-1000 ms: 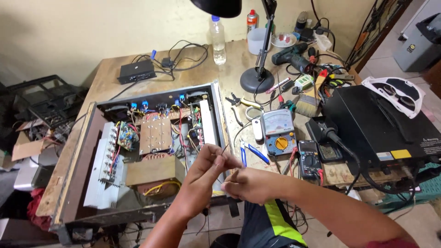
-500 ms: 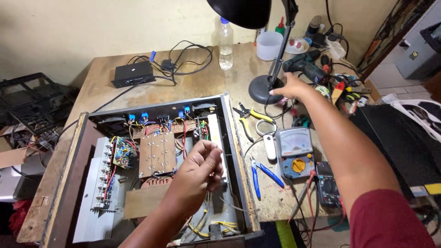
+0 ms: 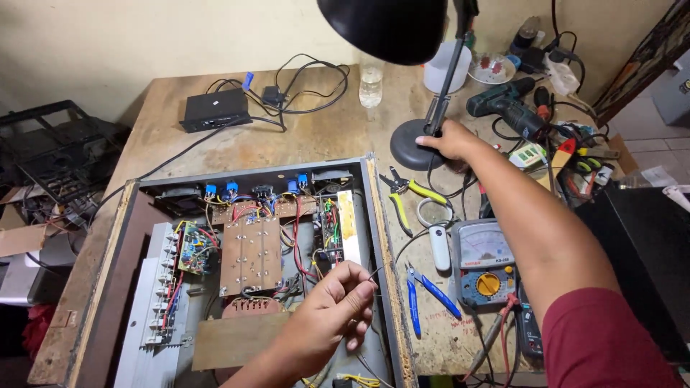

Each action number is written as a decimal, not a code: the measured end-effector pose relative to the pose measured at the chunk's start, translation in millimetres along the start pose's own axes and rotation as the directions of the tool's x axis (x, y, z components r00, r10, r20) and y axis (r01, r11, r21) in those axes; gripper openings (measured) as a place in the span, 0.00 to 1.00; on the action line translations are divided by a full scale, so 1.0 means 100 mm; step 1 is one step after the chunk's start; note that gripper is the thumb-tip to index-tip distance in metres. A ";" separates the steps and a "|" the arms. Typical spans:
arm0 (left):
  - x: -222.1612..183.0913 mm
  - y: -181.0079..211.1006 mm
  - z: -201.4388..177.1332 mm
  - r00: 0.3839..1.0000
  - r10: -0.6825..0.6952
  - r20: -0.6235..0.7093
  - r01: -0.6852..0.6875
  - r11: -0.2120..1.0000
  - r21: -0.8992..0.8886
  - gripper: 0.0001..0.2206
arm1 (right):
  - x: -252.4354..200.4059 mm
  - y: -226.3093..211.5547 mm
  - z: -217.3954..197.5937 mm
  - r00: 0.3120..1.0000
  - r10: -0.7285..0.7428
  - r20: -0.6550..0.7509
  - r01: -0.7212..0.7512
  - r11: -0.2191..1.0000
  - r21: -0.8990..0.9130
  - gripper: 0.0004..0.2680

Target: Repairing an electronic device by stripping wires and soldering them to internal components.

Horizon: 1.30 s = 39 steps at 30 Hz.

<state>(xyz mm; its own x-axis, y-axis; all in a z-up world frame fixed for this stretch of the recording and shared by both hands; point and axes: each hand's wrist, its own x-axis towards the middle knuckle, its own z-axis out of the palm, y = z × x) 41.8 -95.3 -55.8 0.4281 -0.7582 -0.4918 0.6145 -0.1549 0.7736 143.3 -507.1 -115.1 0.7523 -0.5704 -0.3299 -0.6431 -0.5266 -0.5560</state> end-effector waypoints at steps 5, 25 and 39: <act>0.02 -0.03 -0.04 1.000 0.018 -0.010 -0.019 0.999 -0.039 0.05 | 0.13 -0.21 0.22 0.987 -0.140 0.073 0.143 0.989 -0.029 0.22; 0.30 0.00 -0.15 0.949 0.236 -0.207 -0.256 0.964 -0.075 0.06 | 0.10 -0.15 0.23 0.981 -0.159 0.110 0.170 0.980 -0.101 0.23; 0.27 0.04 -0.12 0.952 0.212 -0.221 -0.216 0.976 0.009 0.05 | 0.11 -0.15 0.37 0.976 -0.128 0.175 0.187 0.907 -0.377 0.26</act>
<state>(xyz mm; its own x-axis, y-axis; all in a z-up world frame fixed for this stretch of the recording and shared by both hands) 63.5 -108.8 -71.2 0.6842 -0.6148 -0.3922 0.5019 0.0067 0.8649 166.3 -482.5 -138.5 0.8419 -0.3787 -0.3844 -0.4969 -0.8218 -0.2787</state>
